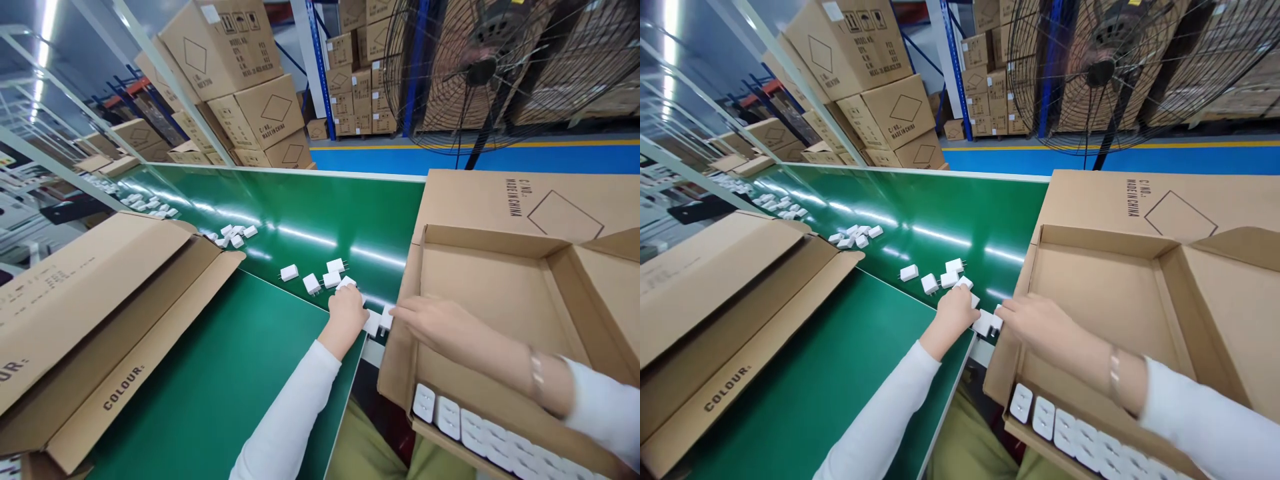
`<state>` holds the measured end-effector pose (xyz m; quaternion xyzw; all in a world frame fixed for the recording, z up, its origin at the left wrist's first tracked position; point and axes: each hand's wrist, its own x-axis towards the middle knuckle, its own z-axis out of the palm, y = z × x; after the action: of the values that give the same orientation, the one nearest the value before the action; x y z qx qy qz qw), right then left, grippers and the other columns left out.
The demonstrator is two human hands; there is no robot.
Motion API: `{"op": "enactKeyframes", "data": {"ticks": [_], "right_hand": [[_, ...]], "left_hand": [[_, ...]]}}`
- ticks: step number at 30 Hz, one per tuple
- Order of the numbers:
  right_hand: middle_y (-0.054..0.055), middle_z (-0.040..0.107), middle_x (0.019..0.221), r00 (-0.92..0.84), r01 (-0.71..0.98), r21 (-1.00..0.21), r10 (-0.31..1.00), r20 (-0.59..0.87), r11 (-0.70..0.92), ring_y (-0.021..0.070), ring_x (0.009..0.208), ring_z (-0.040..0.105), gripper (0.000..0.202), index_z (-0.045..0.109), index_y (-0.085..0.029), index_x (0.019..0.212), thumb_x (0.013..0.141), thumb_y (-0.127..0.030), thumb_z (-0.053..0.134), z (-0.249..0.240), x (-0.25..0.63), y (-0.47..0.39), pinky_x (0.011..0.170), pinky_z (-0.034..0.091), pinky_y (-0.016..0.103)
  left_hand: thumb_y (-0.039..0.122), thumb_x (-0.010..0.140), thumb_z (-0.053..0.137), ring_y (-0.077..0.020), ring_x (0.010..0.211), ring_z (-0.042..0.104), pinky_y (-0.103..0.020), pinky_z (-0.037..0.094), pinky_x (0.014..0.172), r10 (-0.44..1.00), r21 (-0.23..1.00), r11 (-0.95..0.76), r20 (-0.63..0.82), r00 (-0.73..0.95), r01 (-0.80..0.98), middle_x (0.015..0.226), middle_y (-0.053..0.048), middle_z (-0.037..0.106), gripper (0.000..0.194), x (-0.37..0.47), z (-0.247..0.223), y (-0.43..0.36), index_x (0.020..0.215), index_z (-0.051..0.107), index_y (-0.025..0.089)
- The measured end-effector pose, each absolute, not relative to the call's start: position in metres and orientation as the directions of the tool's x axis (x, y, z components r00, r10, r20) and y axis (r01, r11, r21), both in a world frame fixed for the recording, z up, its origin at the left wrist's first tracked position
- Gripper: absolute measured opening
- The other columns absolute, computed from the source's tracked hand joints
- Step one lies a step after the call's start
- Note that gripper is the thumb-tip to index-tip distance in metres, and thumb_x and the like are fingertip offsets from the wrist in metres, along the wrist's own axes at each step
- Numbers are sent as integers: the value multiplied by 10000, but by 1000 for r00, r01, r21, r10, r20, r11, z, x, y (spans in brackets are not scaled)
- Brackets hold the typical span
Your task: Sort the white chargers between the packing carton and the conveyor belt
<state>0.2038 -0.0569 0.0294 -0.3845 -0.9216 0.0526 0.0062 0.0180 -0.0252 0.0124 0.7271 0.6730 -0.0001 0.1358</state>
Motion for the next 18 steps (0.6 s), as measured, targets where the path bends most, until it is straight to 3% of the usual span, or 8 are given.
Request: {"op": "enactKeyframes", "data": {"ticks": [1,4,7,11,13,16,18], "right_hand": [[64,703,905,-736,676,-45,670,-100,736,214,831,662,242,642,-183,910,816,-21,489,24,194,-43,670,445,300],[47,709,823,-780,618,-36,606,-159,786,200,772,668,202,640,-172,816,729,4,590,6,170,-17,602,390,272],[33,706,743,-804,583,-20,574,-152,812,182,700,658,198,628,-178,777,699,3,614,0,160,-7,593,358,267],[72,680,766,-791,607,38,608,-72,794,212,745,633,175,586,-170,827,727,-30,550,19,180,-1,629,364,288],[65,647,784,-700,713,-59,714,3,699,200,729,610,144,531,-187,827,728,-83,541,32,197,5,595,374,266],[2,597,760,-533,792,-327,845,42,516,154,648,577,167,449,-226,859,738,-142,529,40,214,17,529,378,225],[9,603,850,-526,784,-343,847,76,517,157,684,590,261,441,-222,977,748,-150,544,36,215,23,526,383,226]], "left_hand": [[107,686,597,-290,930,610,-323,458,768,978,180,-70,-180,103,981,937,-157,613,254,19,15,-29,934,547,86],[175,737,565,-284,941,591,-328,454,794,967,127,-127,-204,151,984,930,-139,603,230,22,24,-37,949,543,87],[159,760,513,-280,935,578,-341,450,800,958,72,-157,-233,169,985,933,-127,600,165,23,28,-42,908,557,100],[157,752,529,-281,941,564,-343,456,774,965,116,-125,-218,148,985,946,-137,596,195,32,17,-51,932,562,90],[139,763,526,-284,924,566,-349,459,748,970,112,-140,-187,159,984,932,-141,593,188,39,7,-58,939,565,85],[45,811,436,-282,879,585,-366,453,728,975,18,-145,-170,145,989,896,-151,595,202,51,-7,-66,957,573,72],[-11,819,384,-272,854,600,-357,452,708,970,-4,-150,-194,146,989,887,-158,602,270,56,-9,-68,1002,569,60]]}}
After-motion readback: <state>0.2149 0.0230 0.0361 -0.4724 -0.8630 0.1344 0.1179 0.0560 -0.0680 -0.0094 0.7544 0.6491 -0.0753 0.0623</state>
